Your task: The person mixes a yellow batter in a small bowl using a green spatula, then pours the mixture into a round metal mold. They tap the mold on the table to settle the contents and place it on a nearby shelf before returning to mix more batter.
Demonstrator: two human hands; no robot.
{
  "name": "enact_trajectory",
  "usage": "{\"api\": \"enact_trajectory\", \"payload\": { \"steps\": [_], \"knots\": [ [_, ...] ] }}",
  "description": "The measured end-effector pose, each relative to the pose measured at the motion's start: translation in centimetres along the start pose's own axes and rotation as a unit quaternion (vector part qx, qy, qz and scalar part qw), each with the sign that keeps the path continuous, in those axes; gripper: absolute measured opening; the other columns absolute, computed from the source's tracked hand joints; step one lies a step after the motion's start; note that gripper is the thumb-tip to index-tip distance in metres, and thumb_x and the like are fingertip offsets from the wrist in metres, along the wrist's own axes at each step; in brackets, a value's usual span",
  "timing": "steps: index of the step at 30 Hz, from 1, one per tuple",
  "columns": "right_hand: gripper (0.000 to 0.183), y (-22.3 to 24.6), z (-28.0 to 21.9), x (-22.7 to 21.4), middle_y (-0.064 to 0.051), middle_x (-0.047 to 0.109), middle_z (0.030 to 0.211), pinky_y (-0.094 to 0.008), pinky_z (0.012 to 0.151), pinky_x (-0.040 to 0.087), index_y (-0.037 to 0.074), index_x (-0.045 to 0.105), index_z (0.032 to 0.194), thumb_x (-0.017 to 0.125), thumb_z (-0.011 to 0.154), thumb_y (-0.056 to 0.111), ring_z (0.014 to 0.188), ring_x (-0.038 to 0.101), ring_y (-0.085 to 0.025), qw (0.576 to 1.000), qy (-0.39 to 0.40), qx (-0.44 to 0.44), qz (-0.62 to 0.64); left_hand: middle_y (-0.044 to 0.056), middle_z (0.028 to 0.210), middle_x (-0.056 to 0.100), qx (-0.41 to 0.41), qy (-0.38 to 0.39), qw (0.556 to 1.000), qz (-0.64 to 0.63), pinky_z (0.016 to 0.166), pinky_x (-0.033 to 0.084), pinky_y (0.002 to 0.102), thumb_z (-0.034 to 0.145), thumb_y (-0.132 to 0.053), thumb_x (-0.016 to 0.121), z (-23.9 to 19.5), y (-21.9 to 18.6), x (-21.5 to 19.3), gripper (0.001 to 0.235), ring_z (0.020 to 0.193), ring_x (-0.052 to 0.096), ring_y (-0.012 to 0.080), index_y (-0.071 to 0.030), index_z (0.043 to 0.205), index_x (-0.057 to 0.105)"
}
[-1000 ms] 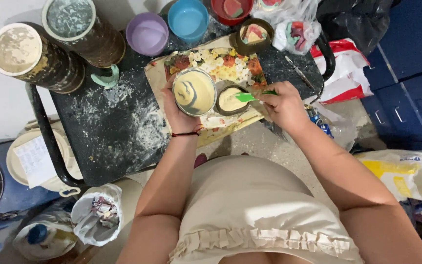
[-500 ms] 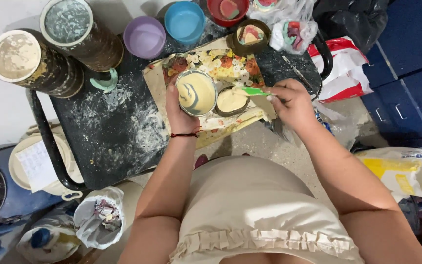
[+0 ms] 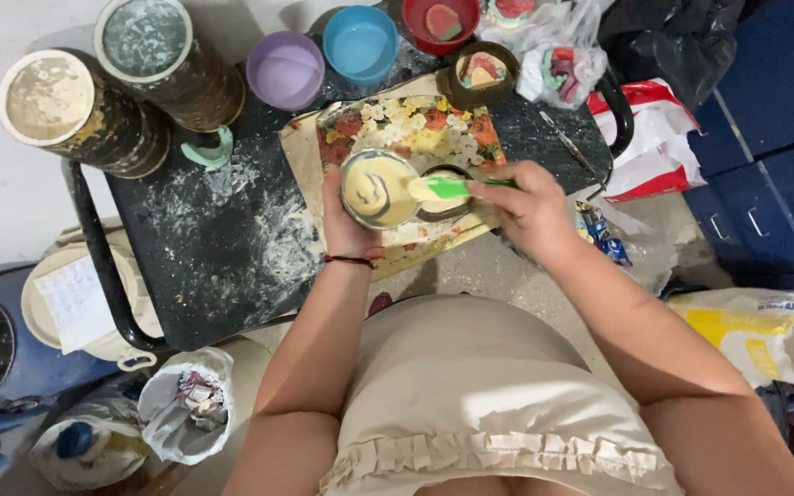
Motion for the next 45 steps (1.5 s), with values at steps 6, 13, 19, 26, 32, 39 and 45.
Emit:
{"api": "enact_trajectory", "payload": {
  "steps": [6,13,19,26,32,39,45],
  "knots": [
    [0.029,2.3,2.3,-0.2,-0.019,0.077,0.097,-0.047,0.078,0.059,0.01,0.081,0.114,0.083,0.087,0.0,0.089,0.075,-0.04,0.964,0.08,0.169,0.191,0.021,0.113,0.077,0.002,-0.008,1.0,0.013,0.084,0.066,0.048,0.096,-0.05,0.067,-0.3,-0.6,-0.9,0.053,0.102,0.076,0.0333,-0.003,0.119,0.075],
    [0.02,1.8,2.4,6.2,-0.019,0.067,0.061,-0.028,0.042,0.045,-0.006,0.075,0.104,0.077,0.089,0.007,0.044,0.06,-0.016,0.825,0.136,0.426,0.347,0.024,0.113,0.076,0.048,-0.037,0.998,-0.012,0.082,0.067,0.049,0.094,-0.048,0.071,-2.2,-5.5,-3.2,0.052,0.102,0.076,0.0374,-0.002,0.118,0.074],
    [0.016,3.8,1.9,8.4,-0.019,0.071,0.072,-0.033,0.055,0.052,-0.005,0.077,0.105,0.072,0.092,0.004,0.06,0.063,-0.02,0.845,0.202,0.399,0.294,0.03,0.129,0.068,0.118,-0.051,0.99,0.053,0.082,0.067,0.052,0.097,-0.042,0.071,-3.4,-8.2,-8.7,0.067,0.11,0.072,0.0428,0.0,0.146,0.054],
    [0.023,11.5,4.1,19.0,-0.016,0.07,0.117,-0.05,0.083,0.063,0.004,0.06,0.123,0.053,0.109,0.022,0.103,0.074,-0.033,0.709,0.213,0.465,0.485,0.03,0.154,0.048,0.159,-0.084,0.981,0.076,0.104,0.056,0.052,0.105,-0.04,0.054,-4.3,-11.4,-12.3,0.065,0.137,0.054,0.0432,-0.005,0.159,0.04],
    [0.023,7.2,6.0,26.1,-0.017,0.068,0.119,-0.051,0.092,0.061,0.0,0.057,0.118,0.051,0.109,0.02,0.116,0.071,-0.03,0.749,0.18,0.418,0.481,0.019,0.153,0.051,0.076,-0.124,0.951,0.273,0.092,0.056,0.037,0.099,-0.031,0.071,-6.6,-16.7,-11.6,0.07,0.123,0.061,0.0282,-0.006,0.159,0.043],
    [0.031,9.7,8.1,29.9,-0.01,0.064,0.112,-0.047,0.09,0.054,0.02,0.07,0.13,0.068,0.099,0.022,0.104,0.065,-0.034,0.991,0.117,-0.033,0.048,0.027,0.156,0.044,0.074,-0.078,0.96,0.257,0.101,0.055,0.056,0.105,-0.022,0.063,-6.3,-16.0,-16.1,0.062,0.119,0.067,0.0422,0.001,0.157,0.039],
    [0.038,11.5,6.8,24.1,-0.016,0.061,0.128,-0.055,0.102,0.046,0.014,0.067,0.138,0.064,0.1,0.017,0.117,0.056,-0.04,0.992,0.105,-0.059,0.035,0.024,0.121,0.067,-0.042,0.002,0.949,0.314,0.072,0.066,0.047,0.105,-0.03,0.067,-7.3,-12.3,-19.4,0.041,0.092,0.076,0.0412,0.001,0.132,0.064]
  ]
}}
Point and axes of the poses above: each hand's wrist, its own z-axis towards the middle knuckle, its own x-axis out of the palm, y = z × x, the point moved 1 cm from there along z, towards the middle knuckle
